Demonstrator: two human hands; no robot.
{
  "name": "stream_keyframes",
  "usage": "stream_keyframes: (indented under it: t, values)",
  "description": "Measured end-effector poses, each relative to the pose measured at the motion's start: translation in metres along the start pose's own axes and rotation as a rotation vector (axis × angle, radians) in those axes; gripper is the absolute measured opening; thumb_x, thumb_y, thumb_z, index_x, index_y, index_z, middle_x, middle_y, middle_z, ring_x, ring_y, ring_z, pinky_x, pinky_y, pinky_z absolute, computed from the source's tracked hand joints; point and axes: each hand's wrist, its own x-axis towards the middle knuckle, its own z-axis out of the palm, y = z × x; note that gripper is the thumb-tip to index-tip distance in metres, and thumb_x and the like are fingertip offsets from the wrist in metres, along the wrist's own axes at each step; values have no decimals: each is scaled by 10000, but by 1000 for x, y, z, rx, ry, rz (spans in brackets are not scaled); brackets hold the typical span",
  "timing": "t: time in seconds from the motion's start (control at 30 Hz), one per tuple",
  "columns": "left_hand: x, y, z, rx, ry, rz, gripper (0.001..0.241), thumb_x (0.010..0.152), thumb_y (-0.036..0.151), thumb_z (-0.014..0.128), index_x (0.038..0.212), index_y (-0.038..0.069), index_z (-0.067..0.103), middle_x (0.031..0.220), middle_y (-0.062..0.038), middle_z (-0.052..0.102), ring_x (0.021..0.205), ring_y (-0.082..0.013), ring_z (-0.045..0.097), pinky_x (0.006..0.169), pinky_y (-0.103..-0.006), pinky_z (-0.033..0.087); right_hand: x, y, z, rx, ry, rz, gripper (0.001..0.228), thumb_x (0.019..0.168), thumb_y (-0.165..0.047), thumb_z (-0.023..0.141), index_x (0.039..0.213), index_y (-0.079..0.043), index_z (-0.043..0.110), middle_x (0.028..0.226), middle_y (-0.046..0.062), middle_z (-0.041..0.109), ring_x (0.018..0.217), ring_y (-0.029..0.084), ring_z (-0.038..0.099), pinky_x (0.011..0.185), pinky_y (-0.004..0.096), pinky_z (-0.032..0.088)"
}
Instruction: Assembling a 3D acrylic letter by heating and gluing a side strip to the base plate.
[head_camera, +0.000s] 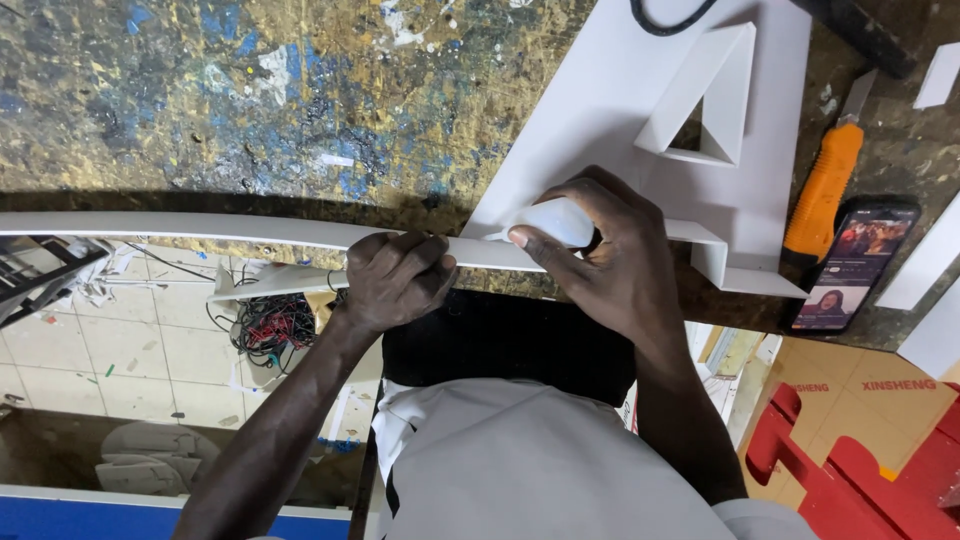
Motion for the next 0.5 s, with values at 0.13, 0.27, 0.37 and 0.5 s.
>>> stream_keyframes:
  t: [0.13,0.27,0.37,0.5]
  values:
    - [-2,0,-1,5,-5,0,160,1023,200,877,1087,204,730,1113,-48,848,996,-244,792,783,-377,619,0,-2,3,19,8,16,205,1026,-105,888,1144,24,781,902,255,670,775,390,772,682,455,618]
    - [-5,-1,0,-4,-20,-4,171,1029,201,864,1104,201,710,1126,-50,846,1000,-256,792,763,-394,620,2,-3,-2,26,-5,8,179,1047,-89,860,1144,36,777,890,267,663,765,424,771,655,464,611]
    - [-8,-1,0,-7,-31,2,186,1029,199,856,1126,200,697,1146,-57,844,1006,-262,788,762,-400,621,2,-1,0,34,2,9,196,1033,-93,876,1140,39,777,890,268,663,761,419,773,638,456,603]
    - [0,0,-3,14,-30,1,199,1024,197,857,1089,198,669,1116,-48,841,975,-257,774,752,-403,610,7,-8,4,46,-22,11,205,1009,-63,879,1151,43,775,908,276,679,784,422,769,668,461,596]
